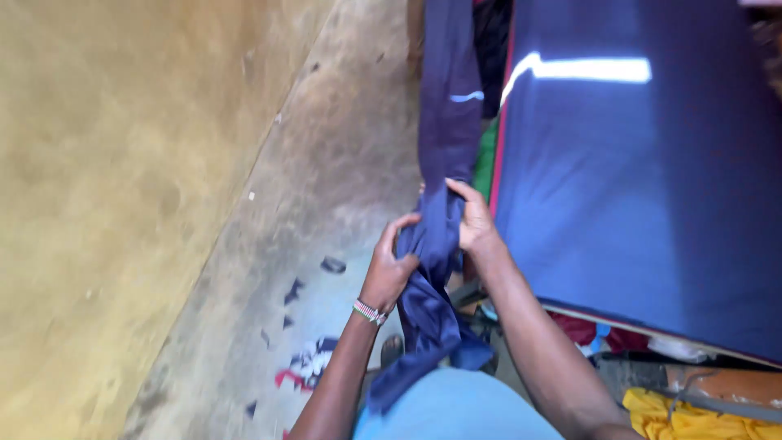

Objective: The person folds a large piece of dark blue fabric on a table, aligning the edges and smoothing the surface. They repeatedly fold the fabric in half and adjust the alignment by hand.

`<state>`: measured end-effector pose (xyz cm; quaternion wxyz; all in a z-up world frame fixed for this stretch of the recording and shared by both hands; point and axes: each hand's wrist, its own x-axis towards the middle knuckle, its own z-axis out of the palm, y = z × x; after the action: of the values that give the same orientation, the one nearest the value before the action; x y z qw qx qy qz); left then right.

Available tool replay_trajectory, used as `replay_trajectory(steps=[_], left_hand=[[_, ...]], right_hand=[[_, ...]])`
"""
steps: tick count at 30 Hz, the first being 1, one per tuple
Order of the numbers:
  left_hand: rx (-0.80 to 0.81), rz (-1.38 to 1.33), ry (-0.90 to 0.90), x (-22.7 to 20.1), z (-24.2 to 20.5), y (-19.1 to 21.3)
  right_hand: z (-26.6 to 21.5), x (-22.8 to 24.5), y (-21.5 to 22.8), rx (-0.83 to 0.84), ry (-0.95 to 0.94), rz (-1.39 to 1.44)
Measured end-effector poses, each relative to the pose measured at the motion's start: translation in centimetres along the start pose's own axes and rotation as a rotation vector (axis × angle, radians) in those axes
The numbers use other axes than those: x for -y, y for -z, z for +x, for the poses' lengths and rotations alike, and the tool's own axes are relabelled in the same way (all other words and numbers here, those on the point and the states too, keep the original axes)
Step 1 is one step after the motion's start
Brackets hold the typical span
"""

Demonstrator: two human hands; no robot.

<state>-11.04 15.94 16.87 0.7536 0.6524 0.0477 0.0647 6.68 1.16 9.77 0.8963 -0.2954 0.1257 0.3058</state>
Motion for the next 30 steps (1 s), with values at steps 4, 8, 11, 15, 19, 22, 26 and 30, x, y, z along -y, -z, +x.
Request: replay_trajectory(steps=[4,8,11,15,19,22,26,30], left_hand=[[0.061,0.142,0.304,9.5,-8.7,2.6],[-0.018,0.198,0.257,8.2,-12.0,2.3],[-0.100,0.051,0.148,5.3,-11.8,1.6],[-0.252,-0.291,0.197,4.3,-12.5,0.6],[-0.343,-0.447,0.066,3.7,-13.5,2.4],[-0.474,-0.074,0.375,10.4,-14.8,4.4],[-0.558,0.109,0.503,15.8,-17.8,6.0],[-0.410,0.397,0.444,13.7,-18.0,7.2]], right_hand=[[-4.7,-4.5,4.0,-0.098,-0.100,0.073],[-7.8,-10.9,6.0,-0.184,-0.096,-0.231],[-10.0,-15.5,8.6,-0.216,-0.150,-0.355],[-11.4,-15.7,8.9,-0.297,-0.093,-0.308],[-12.5,-12.1,6.3,-0.338,0.009,-0.246],[-12.8,-10.9,8.7,-0.347,0.088,-0.223],[-14.3,-13.4,11.9,-0.487,0.053,-0.569],[-17.3,-15.4,16.4,-0.479,-0.069,-0.883]])
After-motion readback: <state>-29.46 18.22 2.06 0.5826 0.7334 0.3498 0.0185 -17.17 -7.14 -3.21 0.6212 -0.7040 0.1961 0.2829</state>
